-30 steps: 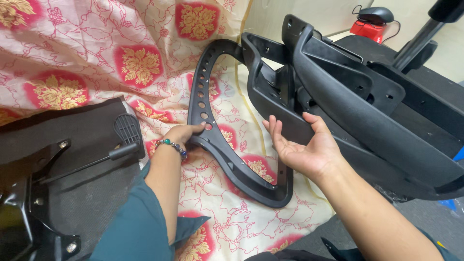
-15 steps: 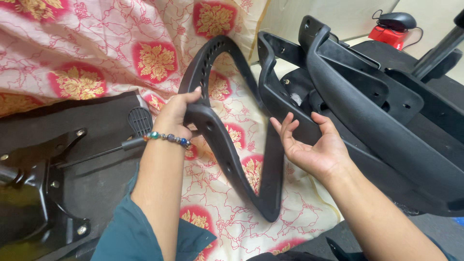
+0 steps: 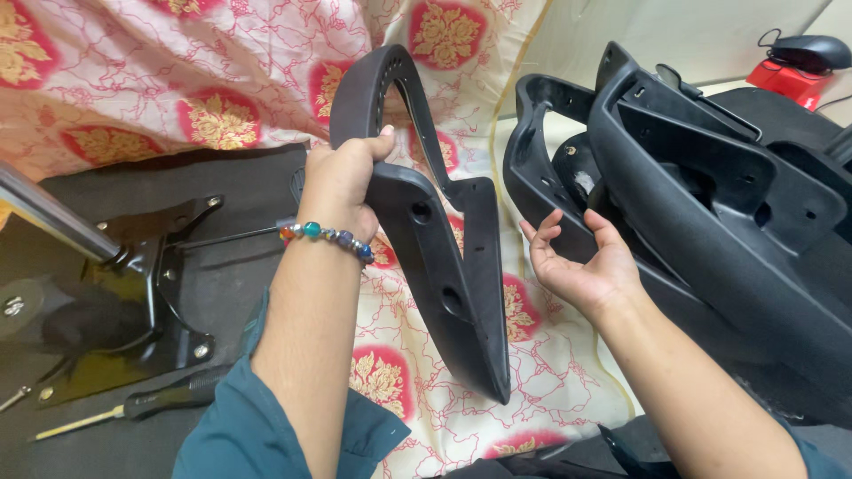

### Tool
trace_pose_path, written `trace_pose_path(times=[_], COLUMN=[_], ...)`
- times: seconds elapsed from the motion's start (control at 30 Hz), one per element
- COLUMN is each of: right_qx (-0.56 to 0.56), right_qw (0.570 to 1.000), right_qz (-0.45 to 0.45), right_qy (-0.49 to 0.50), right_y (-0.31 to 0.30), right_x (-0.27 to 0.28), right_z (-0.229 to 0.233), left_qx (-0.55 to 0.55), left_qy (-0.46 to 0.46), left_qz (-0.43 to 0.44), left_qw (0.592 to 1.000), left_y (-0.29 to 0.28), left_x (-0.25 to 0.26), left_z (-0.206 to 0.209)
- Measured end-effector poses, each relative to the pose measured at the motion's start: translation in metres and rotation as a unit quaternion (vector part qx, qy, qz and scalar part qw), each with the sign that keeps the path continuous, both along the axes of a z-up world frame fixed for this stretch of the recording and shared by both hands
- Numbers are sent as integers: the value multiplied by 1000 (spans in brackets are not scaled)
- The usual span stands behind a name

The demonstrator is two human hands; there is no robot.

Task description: The person uses a screwdriver to remove screws from a black plastic chair base, detaches a plastic frame, then reattaches it and tightens the screws. The person handles the chair base, frame, and screws throughout the process.

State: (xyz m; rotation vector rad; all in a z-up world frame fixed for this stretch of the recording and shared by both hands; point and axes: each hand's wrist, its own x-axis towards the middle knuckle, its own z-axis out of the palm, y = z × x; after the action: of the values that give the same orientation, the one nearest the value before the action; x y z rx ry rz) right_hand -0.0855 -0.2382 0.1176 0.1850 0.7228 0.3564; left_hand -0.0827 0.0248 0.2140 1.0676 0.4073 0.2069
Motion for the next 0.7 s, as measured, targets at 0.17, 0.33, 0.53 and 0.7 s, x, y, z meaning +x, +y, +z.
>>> trace_pose_path(times=[0.17,0.33,0.53,0.7], right_qx=[-13,-50,-186,-220], right_qw=[999,998,970,920], right_qz=[45,47,138,254], right_qy=[-3,6,-66,-202], right_y=[-1,-2,-1,18], right_x=[9,15,0,-44], right_z=[-34,-52,-41,-15], left_qx=[-3,18,17,-93], left_qy=[-68,-64,-97,-105], left_qz=[5,56,75,67], left_qw=[998,996,992,988], left_y=[2,3,6,24], left_x=[-27,-48,-72,-97], left_z=[7,18,26,27])
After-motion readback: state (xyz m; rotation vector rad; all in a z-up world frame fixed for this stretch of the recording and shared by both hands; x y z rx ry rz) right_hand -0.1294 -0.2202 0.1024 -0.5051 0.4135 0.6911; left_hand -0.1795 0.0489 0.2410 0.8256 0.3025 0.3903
